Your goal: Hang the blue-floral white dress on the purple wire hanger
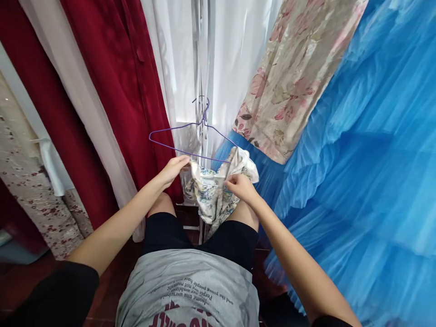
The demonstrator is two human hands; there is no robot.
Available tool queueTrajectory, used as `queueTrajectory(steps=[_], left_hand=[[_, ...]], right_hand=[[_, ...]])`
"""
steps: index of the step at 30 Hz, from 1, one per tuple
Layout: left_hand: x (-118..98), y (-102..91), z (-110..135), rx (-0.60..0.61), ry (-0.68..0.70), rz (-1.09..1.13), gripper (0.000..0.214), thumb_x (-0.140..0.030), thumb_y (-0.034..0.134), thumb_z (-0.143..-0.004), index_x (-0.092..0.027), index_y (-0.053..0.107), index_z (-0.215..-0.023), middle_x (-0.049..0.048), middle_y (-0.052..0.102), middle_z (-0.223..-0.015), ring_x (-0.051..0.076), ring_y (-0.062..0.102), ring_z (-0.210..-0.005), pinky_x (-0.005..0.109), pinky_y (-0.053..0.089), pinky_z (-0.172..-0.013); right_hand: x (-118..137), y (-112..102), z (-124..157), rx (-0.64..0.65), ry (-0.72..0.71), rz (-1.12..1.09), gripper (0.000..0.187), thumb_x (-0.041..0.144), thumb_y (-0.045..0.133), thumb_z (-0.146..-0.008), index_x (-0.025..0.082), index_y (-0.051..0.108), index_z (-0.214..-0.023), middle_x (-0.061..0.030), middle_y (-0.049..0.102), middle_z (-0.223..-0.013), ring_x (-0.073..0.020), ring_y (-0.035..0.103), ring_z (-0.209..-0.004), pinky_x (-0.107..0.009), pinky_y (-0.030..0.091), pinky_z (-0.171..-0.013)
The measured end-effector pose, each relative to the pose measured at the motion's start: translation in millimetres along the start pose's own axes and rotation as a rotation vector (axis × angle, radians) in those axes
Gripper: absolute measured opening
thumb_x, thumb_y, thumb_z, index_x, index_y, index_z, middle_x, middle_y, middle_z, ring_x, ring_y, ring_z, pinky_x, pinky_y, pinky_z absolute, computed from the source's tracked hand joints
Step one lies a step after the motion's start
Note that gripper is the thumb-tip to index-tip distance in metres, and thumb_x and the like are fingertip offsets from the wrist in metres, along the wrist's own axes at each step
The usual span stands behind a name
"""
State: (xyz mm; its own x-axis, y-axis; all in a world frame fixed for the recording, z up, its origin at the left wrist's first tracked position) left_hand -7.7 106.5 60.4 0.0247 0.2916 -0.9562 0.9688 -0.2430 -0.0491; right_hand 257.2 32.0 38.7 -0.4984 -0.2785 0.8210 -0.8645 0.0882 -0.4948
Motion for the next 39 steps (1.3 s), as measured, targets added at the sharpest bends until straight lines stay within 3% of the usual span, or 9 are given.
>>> queueTrajectory(steps=[5,8,11,16,22,27,32,36,39], left_hand=[[-33,74.7,17,0.198,0.376,-0.276,0.026,-0.039,0.057,-0.091,-0.015,0.068,-0.086,0.0060,0.068,-0.088,0.021,0.062,-0.089,0.034,0.048,-0.085],[-21,87.9,23,0.161,0.437,-0.301,0.029,-0.044,0.055,-0.094,-0.018,0.068,-0.094,0.0078,0.066,-0.100,0.024,0.060,-0.104,0.035,0.048,-0.091],[8,82.8,31,0.341,0.302,-0.173,0.045,-0.061,0.045,-0.096,-0.022,0.067,-0.103,0.0070,0.067,-0.101,0.022,0.062,-0.099,0.034,0.051,-0.086],[43,55.8,67,0.728,0.039,-0.392,0.065,-0.072,0.048,-0.090,-0.018,0.059,-0.056,0.0020,0.052,-0.058,0.015,0.049,-0.055,0.028,0.043,-0.055],[33,7.3,72,0.613,0.312,-0.856,0.040,-0.060,0.068,-0.081,-0.023,0.072,-0.065,0.0051,0.066,-0.079,0.023,0.059,-0.083,0.035,0.042,-0.088],[41,-65.3,44,0.438,0.247,-1.052,0.026,-0.052,0.077,-0.070,-0.027,0.074,-0.067,0.0067,0.070,-0.081,0.030,0.057,-0.101,0.045,0.030,-0.103],[18,-128.4,23,0.219,0.276,-1.156,0.026,-0.051,0.065,-0.084,-0.036,0.078,-0.101,0.0047,0.071,-0.124,0.036,0.050,-0.118,0.054,0.023,-0.105],[-24,-140.7,6,0.037,0.434,-1.155,0.027,-0.049,0.066,-0.084,-0.029,0.079,-0.096,0.0062,0.070,-0.129,0.038,0.041,-0.127,0.058,0.020,-0.108],[-50,-133.9,-14,-0.017,0.483,-1.114,0.027,-0.046,0.065,-0.084,-0.025,0.077,-0.094,0.0080,0.069,-0.128,0.036,0.041,-0.126,0.057,0.023,-0.109]], right_hand=[[37,37,2,0.285,-0.165,-0.158,0.024,0.033,0.079,-0.071,0.016,0.073,-0.086,-0.0023,0.072,-0.084,-0.0182,0.062,-0.075,-0.027,0.047,-0.068],[41,50,7,0.381,-0.022,-0.410,0.022,0.035,0.076,-0.073,0.015,0.069,-0.077,-0.0003,0.068,-0.071,-0.0164,0.060,-0.068,-0.027,0.048,-0.068],[44,41,12,0.331,0.109,-0.697,0.021,0.035,0.074,-0.074,0.017,0.069,-0.084,0.0007,0.069,-0.071,-0.0159,0.063,-0.066,-0.028,0.051,-0.070],[57,15,19,0.526,0.088,-0.545,0.019,0.032,0.075,-0.074,0.014,0.071,-0.077,-0.0033,0.071,-0.072,-0.0159,0.062,-0.063,-0.026,0.049,-0.063],[73,6,19,0.643,-0.028,-0.283,0.019,0.029,0.077,-0.073,0.015,0.074,-0.084,-0.0021,0.072,-0.079,-0.0166,0.062,-0.066,-0.027,0.049,-0.064],[71,-11,10,0.370,-0.142,-0.125,0.019,0.027,0.080,-0.067,0.016,0.069,-0.076,0.0004,0.066,-0.071,-0.0161,0.057,-0.064,-0.026,0.044,-0.061],[47,-17,-20,0.011,-0.339,0.263,0.027,0.021,0.072,-0.074,0.017,0.074,-0.101,-0.0055,0.074,-0.090,-0.0226,0.065,-0.079,-0.030,0.047,-0.073],[28,-8,-69,-0.177,-0.302,0.499,0.070,0.011,0.063,-0.075,0.020,0.056,-0.144,-0.0118,0.070,-0.126,-0.0320,0.066,-0.110,-0.036,0.048,-0.092],[18,-4,-103,-0.220,-0.182,0.566,0.065,0.012,0.060,-0.078,0.018,0.058,-0.142,-0.0145,0.070,-0.127,-0.0340,0.065,-0.115,-0.036,0.049,-0.091]])
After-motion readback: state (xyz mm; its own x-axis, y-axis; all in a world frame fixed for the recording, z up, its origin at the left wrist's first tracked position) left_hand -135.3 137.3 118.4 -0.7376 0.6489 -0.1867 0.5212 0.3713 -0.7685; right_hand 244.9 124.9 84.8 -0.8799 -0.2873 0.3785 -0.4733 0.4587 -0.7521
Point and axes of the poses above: each hand's wrist, its own z-axis away from the middle knuckle, its own y-axis out of the palm, x = y × z, the point moved 3 cm from there along -z, towards the middle knuckle
